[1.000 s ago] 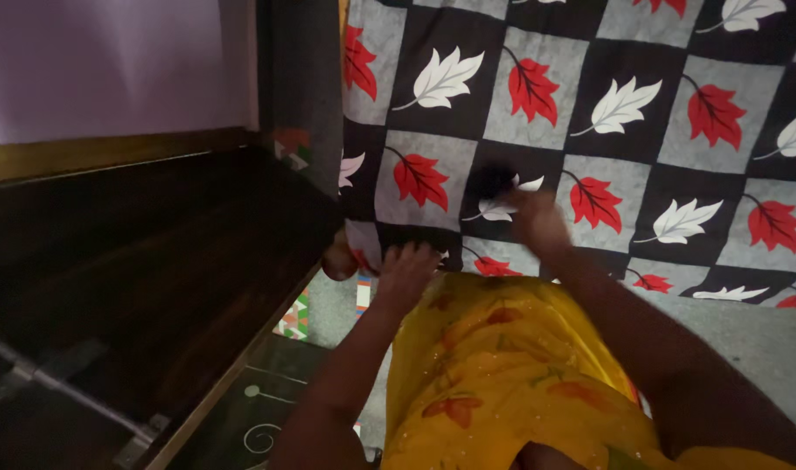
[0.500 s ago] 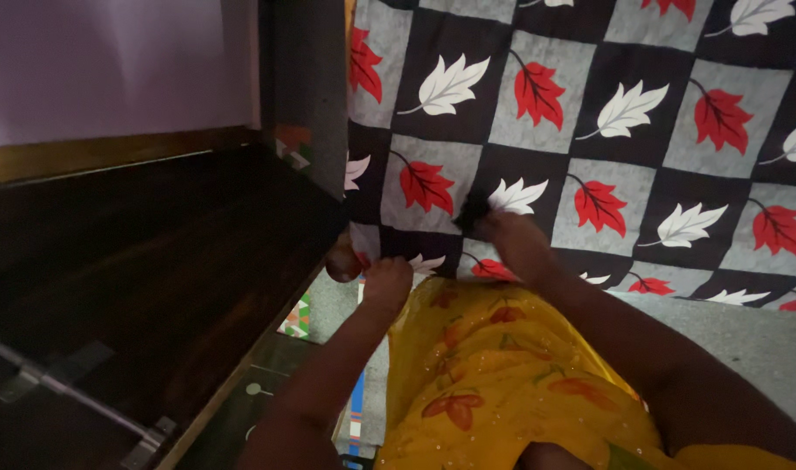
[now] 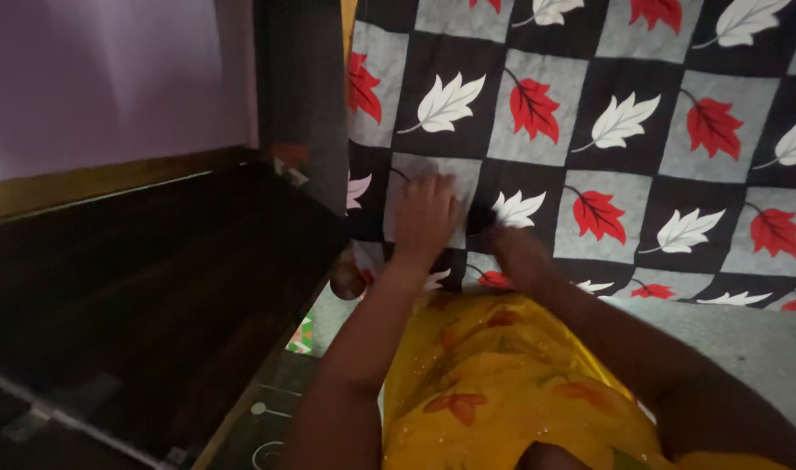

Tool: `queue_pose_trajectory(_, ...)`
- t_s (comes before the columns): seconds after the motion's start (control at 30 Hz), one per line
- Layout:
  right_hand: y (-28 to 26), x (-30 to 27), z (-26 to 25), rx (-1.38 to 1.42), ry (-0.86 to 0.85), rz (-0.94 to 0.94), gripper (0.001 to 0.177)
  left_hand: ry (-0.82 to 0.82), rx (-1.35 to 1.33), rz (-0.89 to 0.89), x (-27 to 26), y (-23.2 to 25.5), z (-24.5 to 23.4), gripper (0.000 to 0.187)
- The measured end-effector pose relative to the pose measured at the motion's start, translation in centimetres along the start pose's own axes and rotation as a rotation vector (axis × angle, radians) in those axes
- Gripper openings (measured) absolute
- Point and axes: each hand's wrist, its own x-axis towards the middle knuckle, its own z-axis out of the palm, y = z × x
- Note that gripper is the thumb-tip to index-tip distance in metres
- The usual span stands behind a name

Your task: The person wipes a patterned bedsheet and a floral pillow with a dark cloth. They smooth the fabric with their hands and adjust the position of the pillow and a blue cloth on the bed.

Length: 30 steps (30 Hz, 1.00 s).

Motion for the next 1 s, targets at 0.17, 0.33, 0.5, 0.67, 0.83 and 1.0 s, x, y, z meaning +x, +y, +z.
queue_pose_trajectory(0.17,-0.4,-0.2,-2.7,0.514,0.521,-0.02,0.026,0.023,0.12,0.047,6.1,-1.6,-0.4,0.055)
queue_pose_trajectory(0.33,12.7,3.5,-10.7,0.286,1.021,0.158,0.041,0.002,0.128,-0.03,12.1,-2.7,0.5,0.069)
queue_pose_trajectory(0.5,16.8,7.2,-12.4,0.1,1.103,0.237,0.039,0.113,0.213,-0.09,14.7,-3.3,2.8,0.062)
queue_pose_trajectory(0.67,6.8,9.2,-7.9,-0.018,0.737,0.145,0.027,0.231,0.269,-0.027,14.4,-4.0,3.4,0.059)
queue_pose_trajectory(0.83,7.6,8.1,-14.7,0.241,0.53,-0.23,0.036,0.165,0.25,-0.073,15.0,-4.3,3.4,0.061)
queue_pose_trajectory(1.0,11.3,13.6,-24.3,0.395,0.955,-0.024,0.047,0.203,0.279,-0.077,15.3,-4.9,4.8,0.059)
